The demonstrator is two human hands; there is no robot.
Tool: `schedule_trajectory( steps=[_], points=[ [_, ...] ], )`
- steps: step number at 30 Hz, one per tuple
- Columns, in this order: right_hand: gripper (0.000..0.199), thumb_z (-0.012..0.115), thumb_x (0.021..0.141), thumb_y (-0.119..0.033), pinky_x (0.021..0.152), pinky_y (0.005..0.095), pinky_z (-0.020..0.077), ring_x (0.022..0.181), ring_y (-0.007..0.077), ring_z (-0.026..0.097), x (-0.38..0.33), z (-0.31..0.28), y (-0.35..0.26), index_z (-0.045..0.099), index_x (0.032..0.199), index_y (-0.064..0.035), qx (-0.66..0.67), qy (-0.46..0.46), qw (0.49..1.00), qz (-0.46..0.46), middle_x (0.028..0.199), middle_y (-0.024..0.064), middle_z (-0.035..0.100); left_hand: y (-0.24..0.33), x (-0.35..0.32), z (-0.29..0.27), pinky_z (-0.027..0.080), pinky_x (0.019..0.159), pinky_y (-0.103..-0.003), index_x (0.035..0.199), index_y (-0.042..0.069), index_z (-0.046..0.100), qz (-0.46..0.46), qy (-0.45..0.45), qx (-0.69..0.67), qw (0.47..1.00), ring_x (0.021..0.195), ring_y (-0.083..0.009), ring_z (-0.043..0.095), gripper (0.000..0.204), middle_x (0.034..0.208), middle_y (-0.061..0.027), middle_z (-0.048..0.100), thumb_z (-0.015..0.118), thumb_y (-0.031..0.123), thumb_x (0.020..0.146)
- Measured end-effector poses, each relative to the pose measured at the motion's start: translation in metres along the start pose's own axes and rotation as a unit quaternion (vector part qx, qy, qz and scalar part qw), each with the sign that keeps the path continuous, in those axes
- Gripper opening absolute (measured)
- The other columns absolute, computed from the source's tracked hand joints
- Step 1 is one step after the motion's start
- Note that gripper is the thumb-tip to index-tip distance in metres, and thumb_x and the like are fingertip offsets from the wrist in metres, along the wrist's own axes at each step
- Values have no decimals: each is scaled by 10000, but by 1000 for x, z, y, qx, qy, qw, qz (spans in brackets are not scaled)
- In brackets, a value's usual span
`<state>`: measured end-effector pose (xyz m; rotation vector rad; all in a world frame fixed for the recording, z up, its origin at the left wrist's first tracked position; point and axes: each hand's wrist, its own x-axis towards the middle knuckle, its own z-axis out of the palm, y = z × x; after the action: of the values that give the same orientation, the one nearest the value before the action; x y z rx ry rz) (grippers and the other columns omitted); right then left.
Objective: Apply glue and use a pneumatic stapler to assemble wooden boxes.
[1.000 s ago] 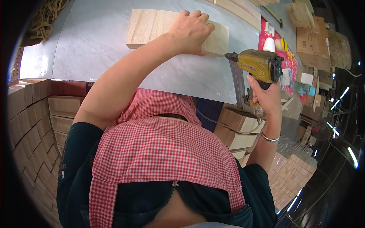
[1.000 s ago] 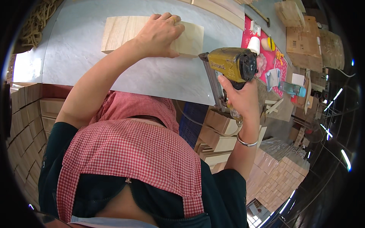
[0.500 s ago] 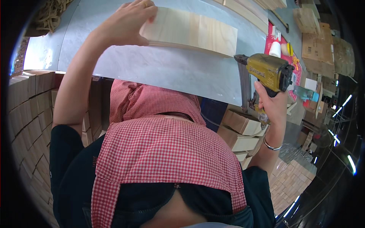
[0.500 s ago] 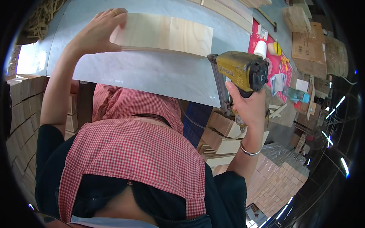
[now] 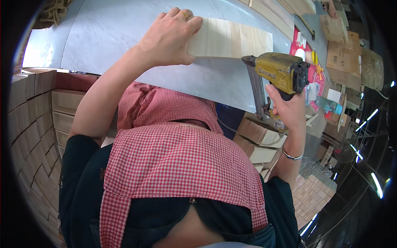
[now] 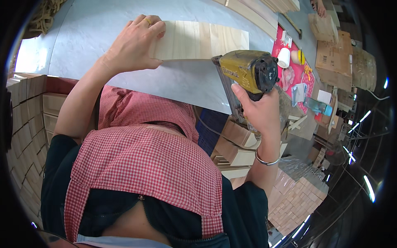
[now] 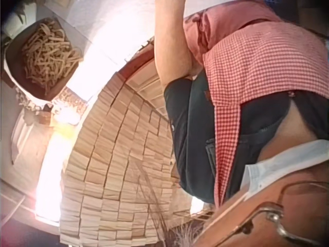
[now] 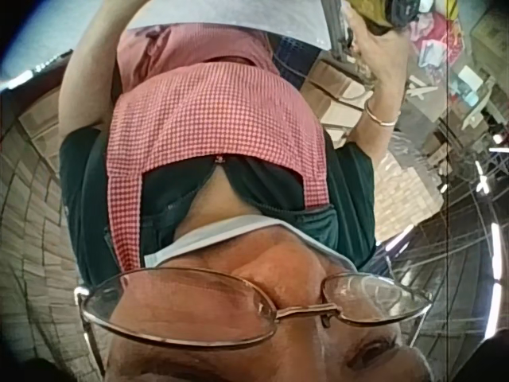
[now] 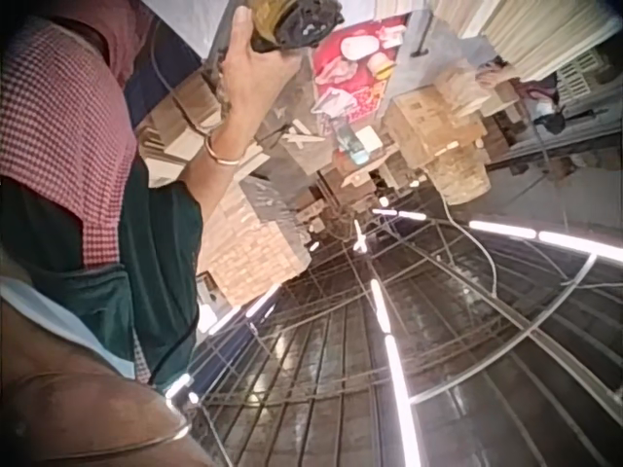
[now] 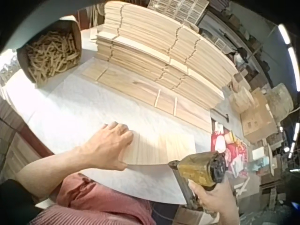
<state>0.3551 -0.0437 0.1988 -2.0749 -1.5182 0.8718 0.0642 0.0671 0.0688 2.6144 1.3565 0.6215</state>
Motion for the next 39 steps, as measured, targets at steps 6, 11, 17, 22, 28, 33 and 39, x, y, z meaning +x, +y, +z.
schedule_trajectory(
  steps=[6,11,17,22,28,33,39],
  points=[
    [260,772,877,-182,400,238,371,426,97,474,-2,4,-11,695,1003,32,-4,2,998,60,672,29,641,1,0,2,510,957,-417,1081,106,586,-24,-15,-25,999,1093,-289,565,589,1233,-93,612,846,250,572],
    [251,770,879,-186,391,230,374,414,87,462,-3,7,-16,690,992,24,1,-3,995,101,655,23,625,0,0,3,509,973,-421,1048,105,572,-27,-15,-48,998,1103,-292,555,554,1242,-85,601,838,248,584],
    [243,770,880,-192,380,227,367,403,73,457,0,6,-27,683,981,10,-13,-13,994,108,644,14,614,-8,-5,10,515,921,-416,1139,116,597,-11,9,-74,997,1056,-304,586,666,1285,-115,584,851,252,538],
    [244,773,874,-161,436,227,435,479,98,557,-10,13,-48,689,1018,19,-52,6,992,112,710,37,671,-27,-28,23,519,952,-416,1161,118,552,13,65,-234,970,1087,-329,589,676,1383,-129,508,840,217,557],
    [263,774,867,-126,539,254,519,631,153,680,-19,43,-64,693,1060,33,-44,-36,998,-20,836,81,742,-36,-37,27,529,963,-413,1177,122,520,11,65,-284,956,1112,-338,590,668,1430,-136,461,819,187,583],
    [288,780,861,-105,632,289,562,774,206,737,-18,64,-78,691,1093,39,-26,-82,994,-68,959,117,769,-34,-36,32,544,939,-417,1179,121,516,1,72,-291,954,1095,-336,592,655,1413,-137,474,802,188,593],
    [291,789,862,-115,631,292,566,784,218,746,-17,71,-84,689,1087,41,-30,-93,994,-51,977,125,770,-34,-34,36,549,921,-418,1175,112,515,11,93,-296,951,1076,-338,592,656,1399,-141,478,792,187,586]
  ],
)
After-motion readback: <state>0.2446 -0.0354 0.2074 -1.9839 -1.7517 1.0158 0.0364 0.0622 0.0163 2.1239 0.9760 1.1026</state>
